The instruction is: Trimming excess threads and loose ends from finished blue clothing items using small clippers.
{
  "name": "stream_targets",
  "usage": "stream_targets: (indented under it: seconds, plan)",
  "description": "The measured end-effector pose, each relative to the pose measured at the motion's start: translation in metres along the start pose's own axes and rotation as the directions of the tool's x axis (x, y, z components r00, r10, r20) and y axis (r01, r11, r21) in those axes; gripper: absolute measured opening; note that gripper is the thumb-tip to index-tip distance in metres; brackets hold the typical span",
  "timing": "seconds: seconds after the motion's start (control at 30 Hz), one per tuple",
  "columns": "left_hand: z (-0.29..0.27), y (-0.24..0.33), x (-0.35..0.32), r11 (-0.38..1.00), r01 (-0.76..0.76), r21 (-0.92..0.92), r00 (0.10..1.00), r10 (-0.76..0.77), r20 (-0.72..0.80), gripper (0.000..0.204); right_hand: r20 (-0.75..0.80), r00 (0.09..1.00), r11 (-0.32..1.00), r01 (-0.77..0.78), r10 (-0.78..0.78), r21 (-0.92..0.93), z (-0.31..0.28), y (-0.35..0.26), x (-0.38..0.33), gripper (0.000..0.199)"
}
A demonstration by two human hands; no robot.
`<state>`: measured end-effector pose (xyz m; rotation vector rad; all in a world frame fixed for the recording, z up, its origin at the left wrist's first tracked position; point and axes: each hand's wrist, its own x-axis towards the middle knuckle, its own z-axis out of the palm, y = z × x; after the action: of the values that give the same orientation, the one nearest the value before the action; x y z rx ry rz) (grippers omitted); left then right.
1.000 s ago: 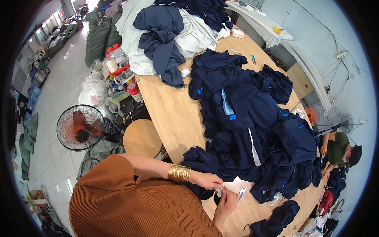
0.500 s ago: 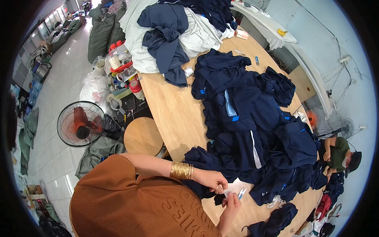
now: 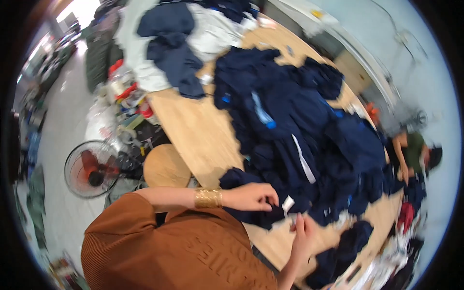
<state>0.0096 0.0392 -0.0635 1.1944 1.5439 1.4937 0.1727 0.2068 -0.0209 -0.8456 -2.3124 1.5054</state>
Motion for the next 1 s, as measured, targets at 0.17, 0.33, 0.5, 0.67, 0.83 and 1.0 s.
stream_targets:
  seconds: [0.17, 0.33, 0.5, 0.67, 0.83, 1.0]
  plan:
    - [0.001, 0.011, -0.004, 0.997, 0.047, 0.065, 0.986, -0.035, -0.164, 0.011, -0.035, 0.997, 0.958, -0.062, 0.074, 0.279, -0.001, -0.022, 0.013, 0.029]
    - [0.021, 0.023, 0.009, 0.994, -0.008, 0.108, 0.996, 0.018, -0.086, 0.013, -0.046, 0.988, 0.885, -0.109, 0.145, 0.453, -0.007, -0.024, 0.009, 0.029]
    - [0.053, 0.025, 0.023, 0.976, 0.061, 0.207, 0.998, -0.064, 0.005, 0.027, -0.042, 0.99, 0.842, -0.093, 0.137, 0.532, -0.004, -0.028, 0.006, 0.028]
    - [0.068, 0.009, 0.045, 0.853, -0.172, 0.493, 0.98, 0.198, -0.001, 0.016, 0.012, 0.987, 0.788, -0.134, 0.159, 0.601, -0.001, -0.033, 0.002, 0.03]
    - [0.055, 0.017, 0.043, 0.849, -0.197, 0.491, 0.977, 0.125, 0.175, 0.009, -0.071, 0.98, 0.743, -0.092, 0.185, 0.663, -0.018, -0.024, 0.001, 0.03]
    - [0.06, 0.036, 0.034, 0.951, -0.069, 0.303, 0.996, 0.081, -0.029, 0.019, -0.111, 0.979, 0.768, -0.062, 0.171, 0.638, -0.013, -0.004, -0.006, 0.026]
